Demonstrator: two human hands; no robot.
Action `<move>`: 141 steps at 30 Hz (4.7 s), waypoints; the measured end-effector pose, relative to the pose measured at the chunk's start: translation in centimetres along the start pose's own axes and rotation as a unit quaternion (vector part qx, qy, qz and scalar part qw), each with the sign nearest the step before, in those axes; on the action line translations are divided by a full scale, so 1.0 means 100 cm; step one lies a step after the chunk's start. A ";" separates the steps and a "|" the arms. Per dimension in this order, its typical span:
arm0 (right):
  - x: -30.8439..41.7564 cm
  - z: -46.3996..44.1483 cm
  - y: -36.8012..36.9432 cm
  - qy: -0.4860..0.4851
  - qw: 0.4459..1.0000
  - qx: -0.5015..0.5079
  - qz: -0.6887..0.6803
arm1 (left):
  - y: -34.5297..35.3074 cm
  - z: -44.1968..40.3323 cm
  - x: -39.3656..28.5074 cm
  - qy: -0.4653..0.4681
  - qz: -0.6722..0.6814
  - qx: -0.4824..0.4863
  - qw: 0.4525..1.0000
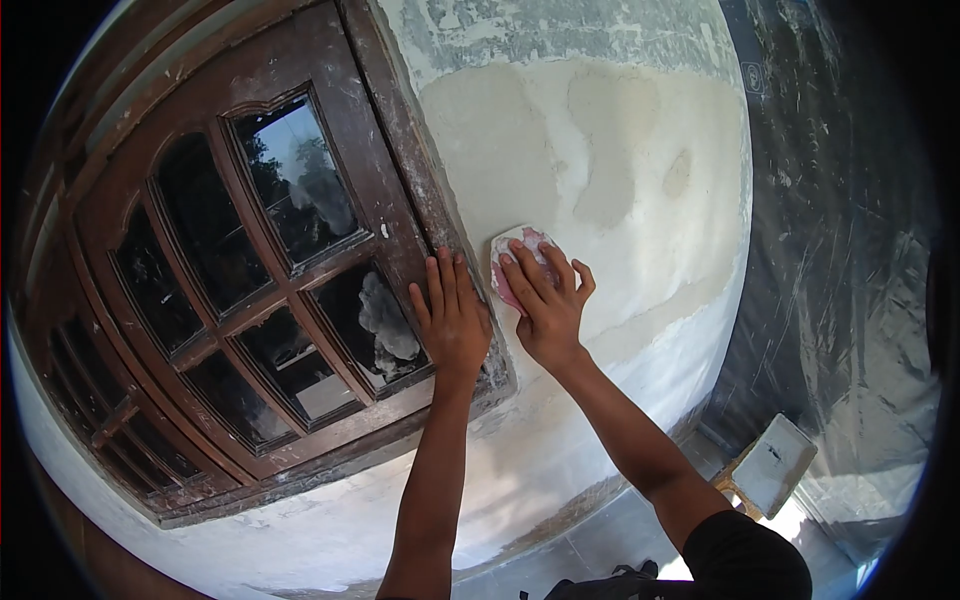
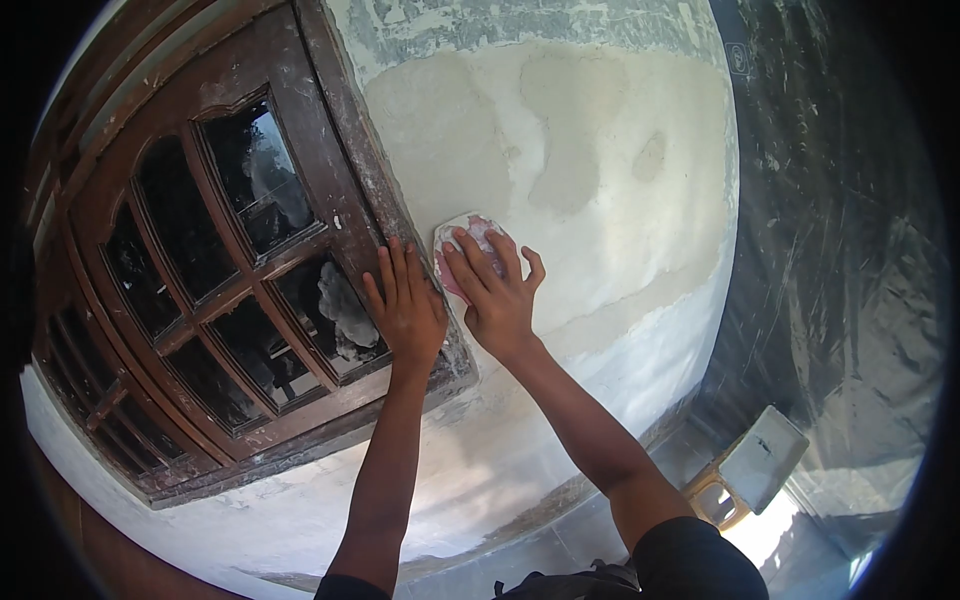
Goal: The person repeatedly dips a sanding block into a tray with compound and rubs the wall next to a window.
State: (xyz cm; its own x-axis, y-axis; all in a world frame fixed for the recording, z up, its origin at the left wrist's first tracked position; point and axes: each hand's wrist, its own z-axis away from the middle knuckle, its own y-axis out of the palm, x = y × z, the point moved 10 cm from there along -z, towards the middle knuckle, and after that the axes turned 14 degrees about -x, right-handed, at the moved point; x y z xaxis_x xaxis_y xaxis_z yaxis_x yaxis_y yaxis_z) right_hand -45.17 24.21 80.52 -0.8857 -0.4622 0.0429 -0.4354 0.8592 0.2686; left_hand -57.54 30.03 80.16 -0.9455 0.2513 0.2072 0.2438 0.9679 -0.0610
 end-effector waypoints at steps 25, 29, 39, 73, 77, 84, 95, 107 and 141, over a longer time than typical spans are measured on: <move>-0.055 0.074 -0.004 0.031 0.999 0.032 0.008 | -0.003 0.007 -0.005 0.015 0.016 -0.019 1.000; -0.048 0.072 -0.019 0.026 0.998 0.049 0.013 | -0.001 0.006 -0.003 0.012 0.016 -0.023 1.000; -0.040 0.082 -0.008 0.016 0.999 0.044 0.009 | -0.003 0.005 -0.004 0.011 0.017 -0.022 1.000; 0.011 0.067 0.008 0.029 0.999 0.021 -0.018 | 0.002 0.013 0.004 -0.021 0.025 0.008 0.999; -0.001 0.108 -0.020 0.037 0.998 0.052 0.003 | 0.000 0.017 -0.002 0.013 0.008 -0.026 1.000; -0.047 -0.010 -0.011 0.032 0.998 -0.046 0.030 | -0.004 0.012 -0.002 0.007 0.017 -0.034 0.999; -0.055 0.093 -0.037 0.066 0.995 0.069 0.025 | -0.003 0.014 -0.002 0.002 -0.007 -0.046 0.999; -0.037 0.084 -0.011 0.063 0.997 0.039 -0.008 | -0.002 0.019 0.000 -0.003 -0.007 -0.033 0.999; 0.005 0.031 0.015 0.010 1.000 0.012 0.002 | -0.001 0.037 0.001 -0.002 0.063 0.005 0.998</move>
State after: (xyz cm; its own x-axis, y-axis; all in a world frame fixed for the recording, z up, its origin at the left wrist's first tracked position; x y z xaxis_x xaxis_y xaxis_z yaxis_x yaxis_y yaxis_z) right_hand -46.79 25.90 77.92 -0.8842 -0.4628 0.0626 -0.4359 0.8660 0.2451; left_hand -58.47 29.91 76.54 -0.9082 0.3715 0.1926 0.3592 0.9283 -0.0964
